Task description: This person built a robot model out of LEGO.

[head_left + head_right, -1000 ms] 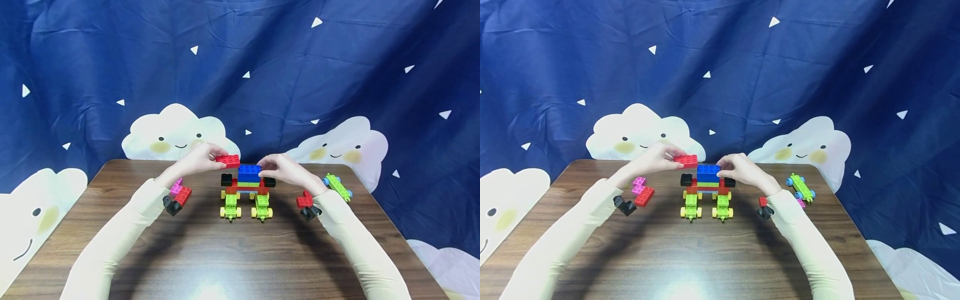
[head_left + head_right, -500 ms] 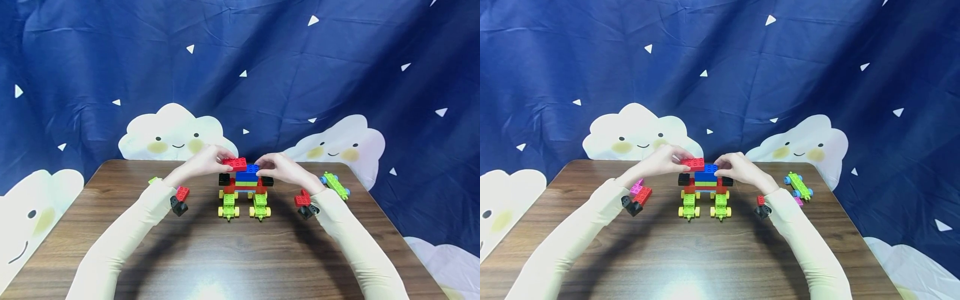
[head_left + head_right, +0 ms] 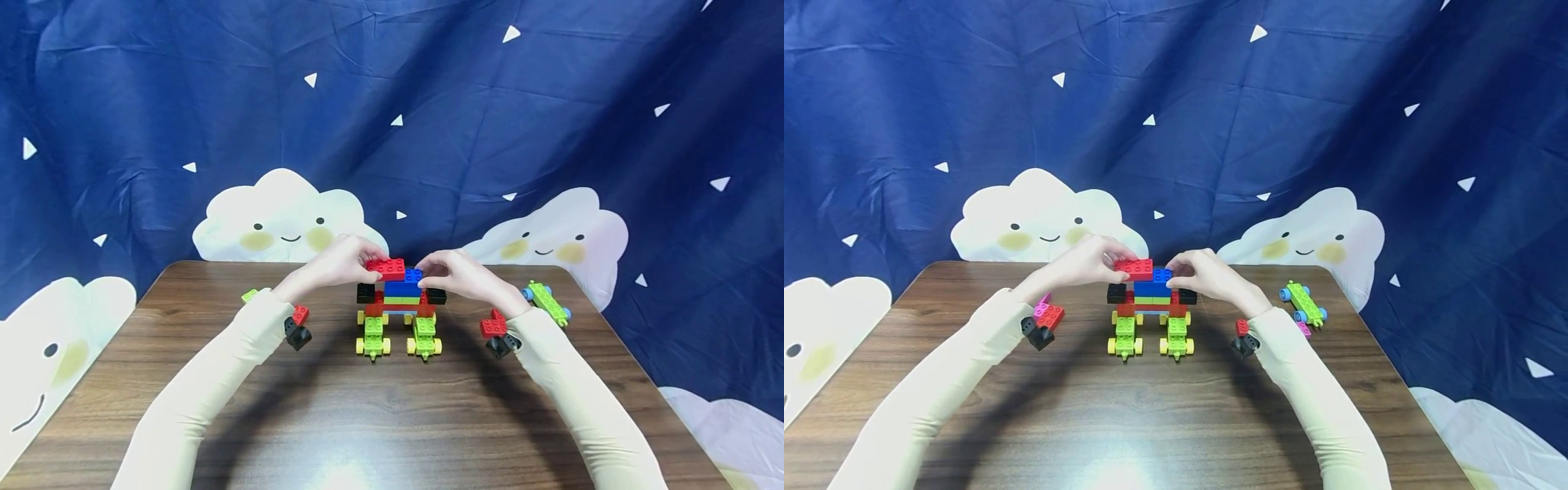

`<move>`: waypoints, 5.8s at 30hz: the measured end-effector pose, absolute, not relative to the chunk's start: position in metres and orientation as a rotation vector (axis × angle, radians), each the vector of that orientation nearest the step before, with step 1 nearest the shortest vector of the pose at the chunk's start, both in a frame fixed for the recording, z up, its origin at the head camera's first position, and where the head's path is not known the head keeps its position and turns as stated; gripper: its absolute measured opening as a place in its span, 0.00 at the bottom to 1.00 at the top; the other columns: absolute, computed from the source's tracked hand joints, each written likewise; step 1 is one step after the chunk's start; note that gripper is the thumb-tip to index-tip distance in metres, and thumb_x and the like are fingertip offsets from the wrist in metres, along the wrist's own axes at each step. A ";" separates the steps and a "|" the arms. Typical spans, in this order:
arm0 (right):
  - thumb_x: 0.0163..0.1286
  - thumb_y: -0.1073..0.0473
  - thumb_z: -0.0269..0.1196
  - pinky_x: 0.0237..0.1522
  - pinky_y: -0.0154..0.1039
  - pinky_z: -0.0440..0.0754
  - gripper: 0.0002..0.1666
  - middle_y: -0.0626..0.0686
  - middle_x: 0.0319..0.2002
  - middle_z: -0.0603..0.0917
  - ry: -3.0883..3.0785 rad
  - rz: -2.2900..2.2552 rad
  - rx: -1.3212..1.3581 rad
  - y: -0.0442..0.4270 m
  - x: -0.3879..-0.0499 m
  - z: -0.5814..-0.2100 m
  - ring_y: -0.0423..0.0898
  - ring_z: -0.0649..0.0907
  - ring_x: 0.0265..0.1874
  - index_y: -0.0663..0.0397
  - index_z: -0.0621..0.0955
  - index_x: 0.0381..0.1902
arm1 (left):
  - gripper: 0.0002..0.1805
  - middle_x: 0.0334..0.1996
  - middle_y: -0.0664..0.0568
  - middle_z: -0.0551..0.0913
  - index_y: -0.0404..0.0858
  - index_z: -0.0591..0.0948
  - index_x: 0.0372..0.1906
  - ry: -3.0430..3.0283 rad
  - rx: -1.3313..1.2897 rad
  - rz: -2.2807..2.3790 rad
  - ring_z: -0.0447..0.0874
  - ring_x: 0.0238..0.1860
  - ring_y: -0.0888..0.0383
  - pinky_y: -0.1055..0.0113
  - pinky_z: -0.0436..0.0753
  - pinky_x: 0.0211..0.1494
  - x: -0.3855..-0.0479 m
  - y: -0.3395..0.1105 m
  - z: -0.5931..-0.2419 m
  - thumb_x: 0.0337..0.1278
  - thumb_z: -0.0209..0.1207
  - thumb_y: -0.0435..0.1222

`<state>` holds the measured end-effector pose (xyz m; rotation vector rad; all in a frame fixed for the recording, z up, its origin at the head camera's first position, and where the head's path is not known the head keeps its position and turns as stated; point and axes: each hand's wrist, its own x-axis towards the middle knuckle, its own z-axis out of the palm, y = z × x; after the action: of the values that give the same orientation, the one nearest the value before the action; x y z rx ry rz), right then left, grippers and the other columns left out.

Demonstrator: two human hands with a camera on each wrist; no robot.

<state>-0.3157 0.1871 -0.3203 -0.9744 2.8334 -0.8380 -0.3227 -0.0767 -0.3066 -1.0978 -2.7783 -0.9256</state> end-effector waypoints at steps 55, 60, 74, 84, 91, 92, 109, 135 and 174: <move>0.64 0.55 0.70 0.49 0.46 0.86 0.18 0.55 0.43 0.90 2.865 -0.816 -0.999 0.186 -0.314 -0.321 0.46 0.86 0.39 0.59 0.85 0.48 | 0.16 0.43 0.46 0.90 0.37 0.87 0.50 -2.812 -1.000 -0.933 0.82 0.38 0.54 0.74 0.81 0.36 -0.315 -0.052 -0.310 0.60 0.66 0.39; 0.64 0.55 0.69 0.50 0.46 0.86 0.18 0.54 0.43 0.90 2.856 -0.820 -0.985 0.186 -0.314 -0.321 0.46 0.86 0.39 0.58 0.85 0.48 | 0.17 0.44 0.46 0.90 0.37 0.86 0.51 -2.833 -0.983 -0.968 0.83 0.39 0.54 0.72 0.83 0.38 -0.317 -0.052 -0.312 0.60 0.66 0.40; 0.64 0.54 0.69 0.51 0.46 0.86 0.18 0.54 0.43 0.90 2.833 -0.844 -0.950 0.187 -0.313 -0.320 0.45 0.86 0.39 0.58 0.85 0.49 | 0.18 0.41 0.46 0.90 0.36 0.87 0.48 -2.773 -0.995 -0.990 0.84 0.38 0.55 0.71 0.84 0.39 -0.320 -0.057 -0.316 0.56 0.69 0.43; 0.63 0.56 0.70 0.49 0.45 0.86 0.16 0.53 0.41 0.90 2.847 -0.874 -0.988 0.187 -0.314 -0.323 0.44 0.86 0.38 0.57 0.86 0.47 | 0.14 0.41 0.46 0.90 0.37 0.87 0.47 -2.772 -0.924 -1.049 0.83 0.40 0.54 0.70 0.84 0.41 -0.315 -0.052 -0.320 0.59 0.67 0.40; 0.64 0.56 0.69 0.49 0.45 0.86 0.16 0.53 0.41 0.90 2.849 -0.865 -0.984 0.186 -0.314 -0.322 0.44 0.86 0.38 0.57 0.86 0.47 | 0.15 0.43 0.47 0.90 0.38 0.87 0.49 -2.780 -0.925 -1.043 0.82 0.41 0.53 0.70 0.83 0.41 -0.315 -0.052 -0.318 0.59 0.67 0.40; 0.64 0.56 0.69 0.48 0.45 0.86 0.16 0.53 0.41 0.90 2.850 -0.863 -0.983 0.186 -0.313 -0.321 0.44 0.86 0.38 0.57 0.86 0.47 | 0.15 0.43 0.47 0.90 0.38 0.87 0.49 -2.782 -0.928 -1.052 0.82 0.41 0.53 0.70 0.84 0.41 -0.315 -0.053 -0.318 0.59 0.67 0.40; 0.66 0.55 0.68 0.51 0.46 0.85 0.17 0.55 0.43 0.90 2.858 -0.818 -0.964 0.184 -0.311 -0.319 0.46 0.87 0.42 0.59 0.85 0.49 | 0.20 0.43 0.46 0.89 0.36 0.85 0.52 -2.719 -0.978 -1.014 0.82 0.37 0.55 0.69 0.82 0.41 -0.316 -0.074 -0.324 0.57 0.68 0.41; 0.65 0.54 0.68 0.50 0.47 0.85 0.19 0.55 0.46 0.88 2.979 -0.773 -1.085 0.193 -0.305 -0.329 0.47 0.86 0.44 0.57 0.84 0.51 | 0.22 0.50 0.42 0.87 0.33 0.83 0.56 -2.701 -0.918 -1.105 0.88 0.47 0.48 0.55 0.85 0.57 -0.311 -0.093 -0.328 0.57 0.68 0.39; 0.55 0.59 0.75 0.37 0.40 0.83 0.19 0.57 0.37 0.88 3.082 -0.531 -0.781 0.320 -0.278 -0.413 0.47 0.85 0.33 0.65 0.85 0.42 | 0.20 0.50 0.44 0.88 0.37 0.84 0.55 -2.633 -0.938 -1.109 0.89 0.48 0.50 0.55 0.85 0.55 -0.313 -0.097 -0.338 0.58 0.67 0.40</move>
<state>-0.2783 0.3197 -0.4129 -0.7808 3.0824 -0.5310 -0.3132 -0.0965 -0.3379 -0.9384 -2.6330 -1.1088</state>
